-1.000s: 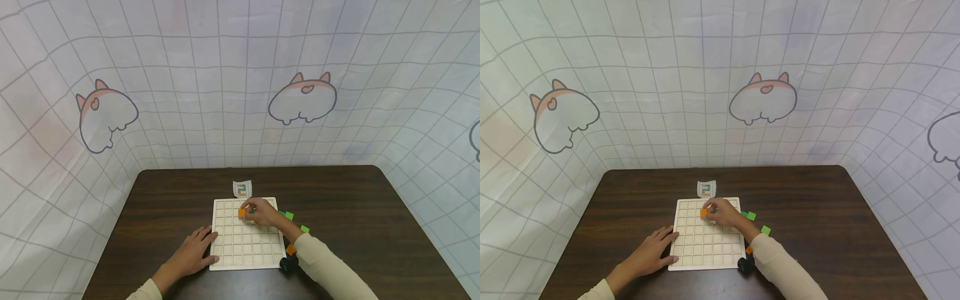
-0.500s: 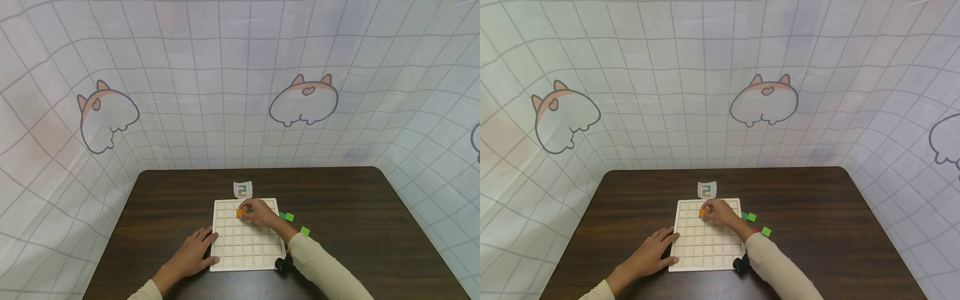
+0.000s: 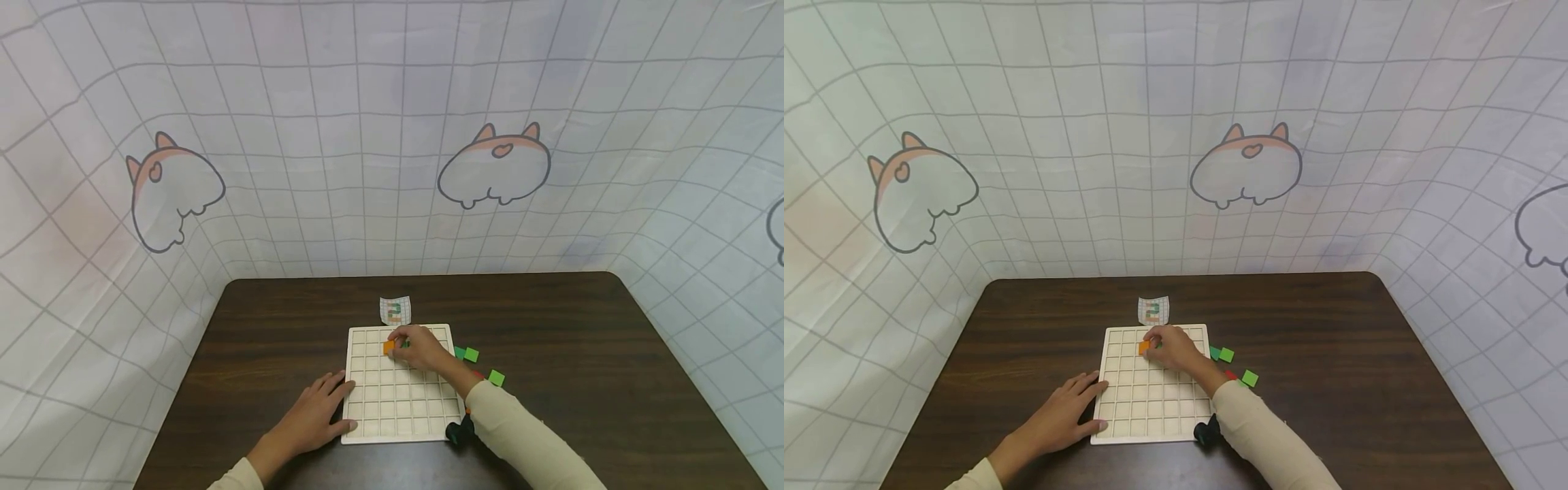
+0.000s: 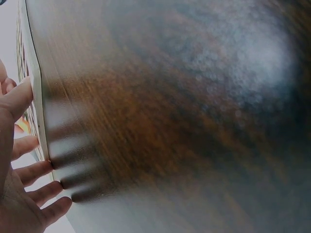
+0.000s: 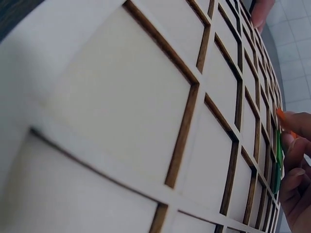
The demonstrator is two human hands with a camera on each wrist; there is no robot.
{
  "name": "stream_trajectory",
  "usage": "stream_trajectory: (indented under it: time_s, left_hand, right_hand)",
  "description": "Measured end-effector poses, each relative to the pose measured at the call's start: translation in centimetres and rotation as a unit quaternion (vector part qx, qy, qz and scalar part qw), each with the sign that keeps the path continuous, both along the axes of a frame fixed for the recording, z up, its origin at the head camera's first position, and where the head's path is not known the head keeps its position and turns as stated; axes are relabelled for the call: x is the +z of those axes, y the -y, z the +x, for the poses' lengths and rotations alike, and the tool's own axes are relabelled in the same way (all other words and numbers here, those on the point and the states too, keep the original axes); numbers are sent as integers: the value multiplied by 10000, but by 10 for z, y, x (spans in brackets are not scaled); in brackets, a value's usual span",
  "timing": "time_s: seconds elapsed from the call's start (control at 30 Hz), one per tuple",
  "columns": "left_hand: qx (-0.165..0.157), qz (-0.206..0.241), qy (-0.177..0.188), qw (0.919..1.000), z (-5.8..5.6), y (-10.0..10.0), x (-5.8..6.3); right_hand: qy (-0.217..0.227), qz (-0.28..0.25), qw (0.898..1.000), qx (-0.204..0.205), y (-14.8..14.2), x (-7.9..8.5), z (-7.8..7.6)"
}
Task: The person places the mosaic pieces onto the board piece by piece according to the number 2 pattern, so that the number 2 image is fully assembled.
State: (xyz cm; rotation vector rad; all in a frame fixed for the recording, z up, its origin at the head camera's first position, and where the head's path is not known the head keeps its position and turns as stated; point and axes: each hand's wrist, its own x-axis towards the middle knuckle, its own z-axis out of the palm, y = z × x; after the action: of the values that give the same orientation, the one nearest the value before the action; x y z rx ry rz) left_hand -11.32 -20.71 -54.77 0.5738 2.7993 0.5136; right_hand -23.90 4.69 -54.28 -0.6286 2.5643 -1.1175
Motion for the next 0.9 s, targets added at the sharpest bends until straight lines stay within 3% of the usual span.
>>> stream_trajectory:
  time_s: [0.9]
  left_hand:
    - [60,-29,34,10000,0,-1,0]
  right_hand:
    - [-91,302,9995,-96,5,-1,-1]
